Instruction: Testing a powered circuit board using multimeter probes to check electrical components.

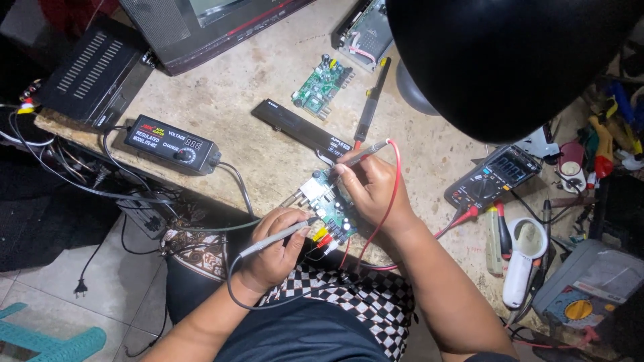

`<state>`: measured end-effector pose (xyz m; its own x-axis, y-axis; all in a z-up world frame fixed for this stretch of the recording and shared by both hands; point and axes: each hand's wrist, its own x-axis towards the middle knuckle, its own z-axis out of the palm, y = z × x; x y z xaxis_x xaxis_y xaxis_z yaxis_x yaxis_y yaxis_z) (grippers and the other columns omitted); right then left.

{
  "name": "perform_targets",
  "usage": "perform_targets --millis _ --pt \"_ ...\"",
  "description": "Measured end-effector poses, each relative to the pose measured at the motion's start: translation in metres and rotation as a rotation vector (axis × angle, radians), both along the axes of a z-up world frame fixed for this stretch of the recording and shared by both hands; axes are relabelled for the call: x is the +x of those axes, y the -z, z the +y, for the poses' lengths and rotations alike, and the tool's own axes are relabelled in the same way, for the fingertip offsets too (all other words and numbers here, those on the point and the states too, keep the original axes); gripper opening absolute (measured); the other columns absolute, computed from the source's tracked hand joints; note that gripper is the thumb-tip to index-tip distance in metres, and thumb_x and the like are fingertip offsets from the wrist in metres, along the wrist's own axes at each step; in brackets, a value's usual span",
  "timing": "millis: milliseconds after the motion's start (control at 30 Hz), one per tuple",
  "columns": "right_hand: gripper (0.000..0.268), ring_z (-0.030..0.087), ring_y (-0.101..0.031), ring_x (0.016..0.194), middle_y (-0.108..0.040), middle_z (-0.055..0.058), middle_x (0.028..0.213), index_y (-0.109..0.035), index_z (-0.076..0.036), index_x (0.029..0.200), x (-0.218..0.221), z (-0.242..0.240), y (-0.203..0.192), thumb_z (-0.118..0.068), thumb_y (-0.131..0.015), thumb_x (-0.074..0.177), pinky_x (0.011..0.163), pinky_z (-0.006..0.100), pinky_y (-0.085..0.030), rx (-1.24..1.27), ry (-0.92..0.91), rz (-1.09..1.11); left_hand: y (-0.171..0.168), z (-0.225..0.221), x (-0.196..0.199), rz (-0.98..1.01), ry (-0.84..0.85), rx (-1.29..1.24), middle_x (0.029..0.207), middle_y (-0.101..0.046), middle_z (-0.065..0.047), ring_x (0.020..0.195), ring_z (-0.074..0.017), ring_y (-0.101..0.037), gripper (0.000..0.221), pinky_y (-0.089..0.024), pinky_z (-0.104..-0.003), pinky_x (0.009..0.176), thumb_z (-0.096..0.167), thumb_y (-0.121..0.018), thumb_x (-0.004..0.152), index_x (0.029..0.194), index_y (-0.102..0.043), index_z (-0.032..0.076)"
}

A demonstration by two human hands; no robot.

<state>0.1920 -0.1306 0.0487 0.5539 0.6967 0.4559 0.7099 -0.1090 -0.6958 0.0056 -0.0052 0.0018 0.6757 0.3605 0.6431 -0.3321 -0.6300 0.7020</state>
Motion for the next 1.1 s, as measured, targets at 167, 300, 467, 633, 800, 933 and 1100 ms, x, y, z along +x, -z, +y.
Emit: perform_targets --millis 167,300,467,633,800,933,1100 --pt "0.015 0.039 -0.074 0.08 -0.075 0.019 0.089 -0.073 -0.002 0.105 -0.003 0.0 -0.002 -0.014 -0.069 0.098 0.073 0.045 -0.059 -0.013 -0.024 0.006 0.001 0.001 -0.001 0.011 0.006 0.003 0.094 -0.072 -0.015 0.087 -0.0394 -0.073 0.013 -0.061 -0.047 0.078 0.01 -0.066 0.098 0.104 -0.069 -0.002" --pt "0.014 0.04 -0.074 0.083 -0.075 0.019 0.092 -0.073 -0.001 0.104 -0.002 0.001 -0.004 -0.013 -0.071 0.097 0.075 0.047 -0.059 -0.033 -0.041 -0.04 0.0 0.0 -0.001 0.011 0.007 -0.002 0.094 -0.072 -0.015 0.087 -0.0393 -0.074 0.013 -0.061 -0.048 0.078 0.009 -0.067 0.098 0.104 -0.069 -0.002" --pt "0.015 0.039 -0.074 0.086 -0.076 0.018 0.095 -0.073 -0.001 0.102 -0.006 0.002 -0.01 -0.014 -0.069 0.098 0.078 0.047 -0.059 -0.073 -0.037 -0.03 0.0 0.0 -0.001 0.007 0.004 -0.001 0.095 -0.072 -0.015 0.087 -0.0396 -0.073 0.014 -0.061 -0.048 0.077 0.009 -0.066 0.098 0.104 -0.069 -0.003" --pt "0.014 0.038 -0.074 0.088 -0.077 0.016 0.096 -0.073 -0.002 0.103 -0.005 0.002 -0.009 -0.015 -0.069 0.098 0.079 0.046 -0.059 -0.081 -0.033 -0.061 0.0 -0.001 -0.001 -0.003 0.006 0.006 0.095 -0.072 -0.016 0.087 -0.0401 -0.073 0.013 -0.061 -0.048 0.076 0.008 -0.066 0.098 0.104 -0.068 -0.003" --pt "0.014 0.037 -0.074 0.088 -0.077 0.015 0.098 -0.072 -0.003 0.103 -0.005 0.002 -0.009 -0.016 -0.069 0.098 0.079 0.046 -0.059 -0.097 -0.031 -0.066 0.002 -0.001 -0.001 -0.001 -0.006 0.01 0.095 -0.072 -0.015 0.087 -0.0394 -0.073 0.015 -0.061 -0.048 0.077 0.011 -0.067 0.098 0.104 -0.069 -0.002" --pt "0.014 0.037 -0.074 0.088 -0.077 0.014 0.098 -0.072 -0.004 0.103 -0.006 0.002 -0.009 -0.016 -0.069 0.098 0.078 0.046 -0.059 -0.091 -0.037 -0.096 -0.002 -0.001 -0.001 0.001 -0.002 0.002 0.094 -0.072 -0.015 0.086 -0.0398 -0.073 0.014 -0.061 -0.048 0.077 0.01 -0.066 0.098 0.104 -0.068 -0.003" --pt "0.011 0.037 -0.073 0.086 -0.077 0.013 0.098 -0.07 -0.004 0.099 -0.007 0.002 -0.009 -0.015 -0.067 0.098 0.075 0.047 -0.059 -0.091 -0.046 -0.217 -0.009 -0.001 0.001 -0.011 0.009 -0.035 0.093 -0.073 -0.016 0.086 -0.0401 -0.074 0.014 -0.061 -0.049 0.076 0.009 -0.066 0.098 0.103 -0.068 -0.003"
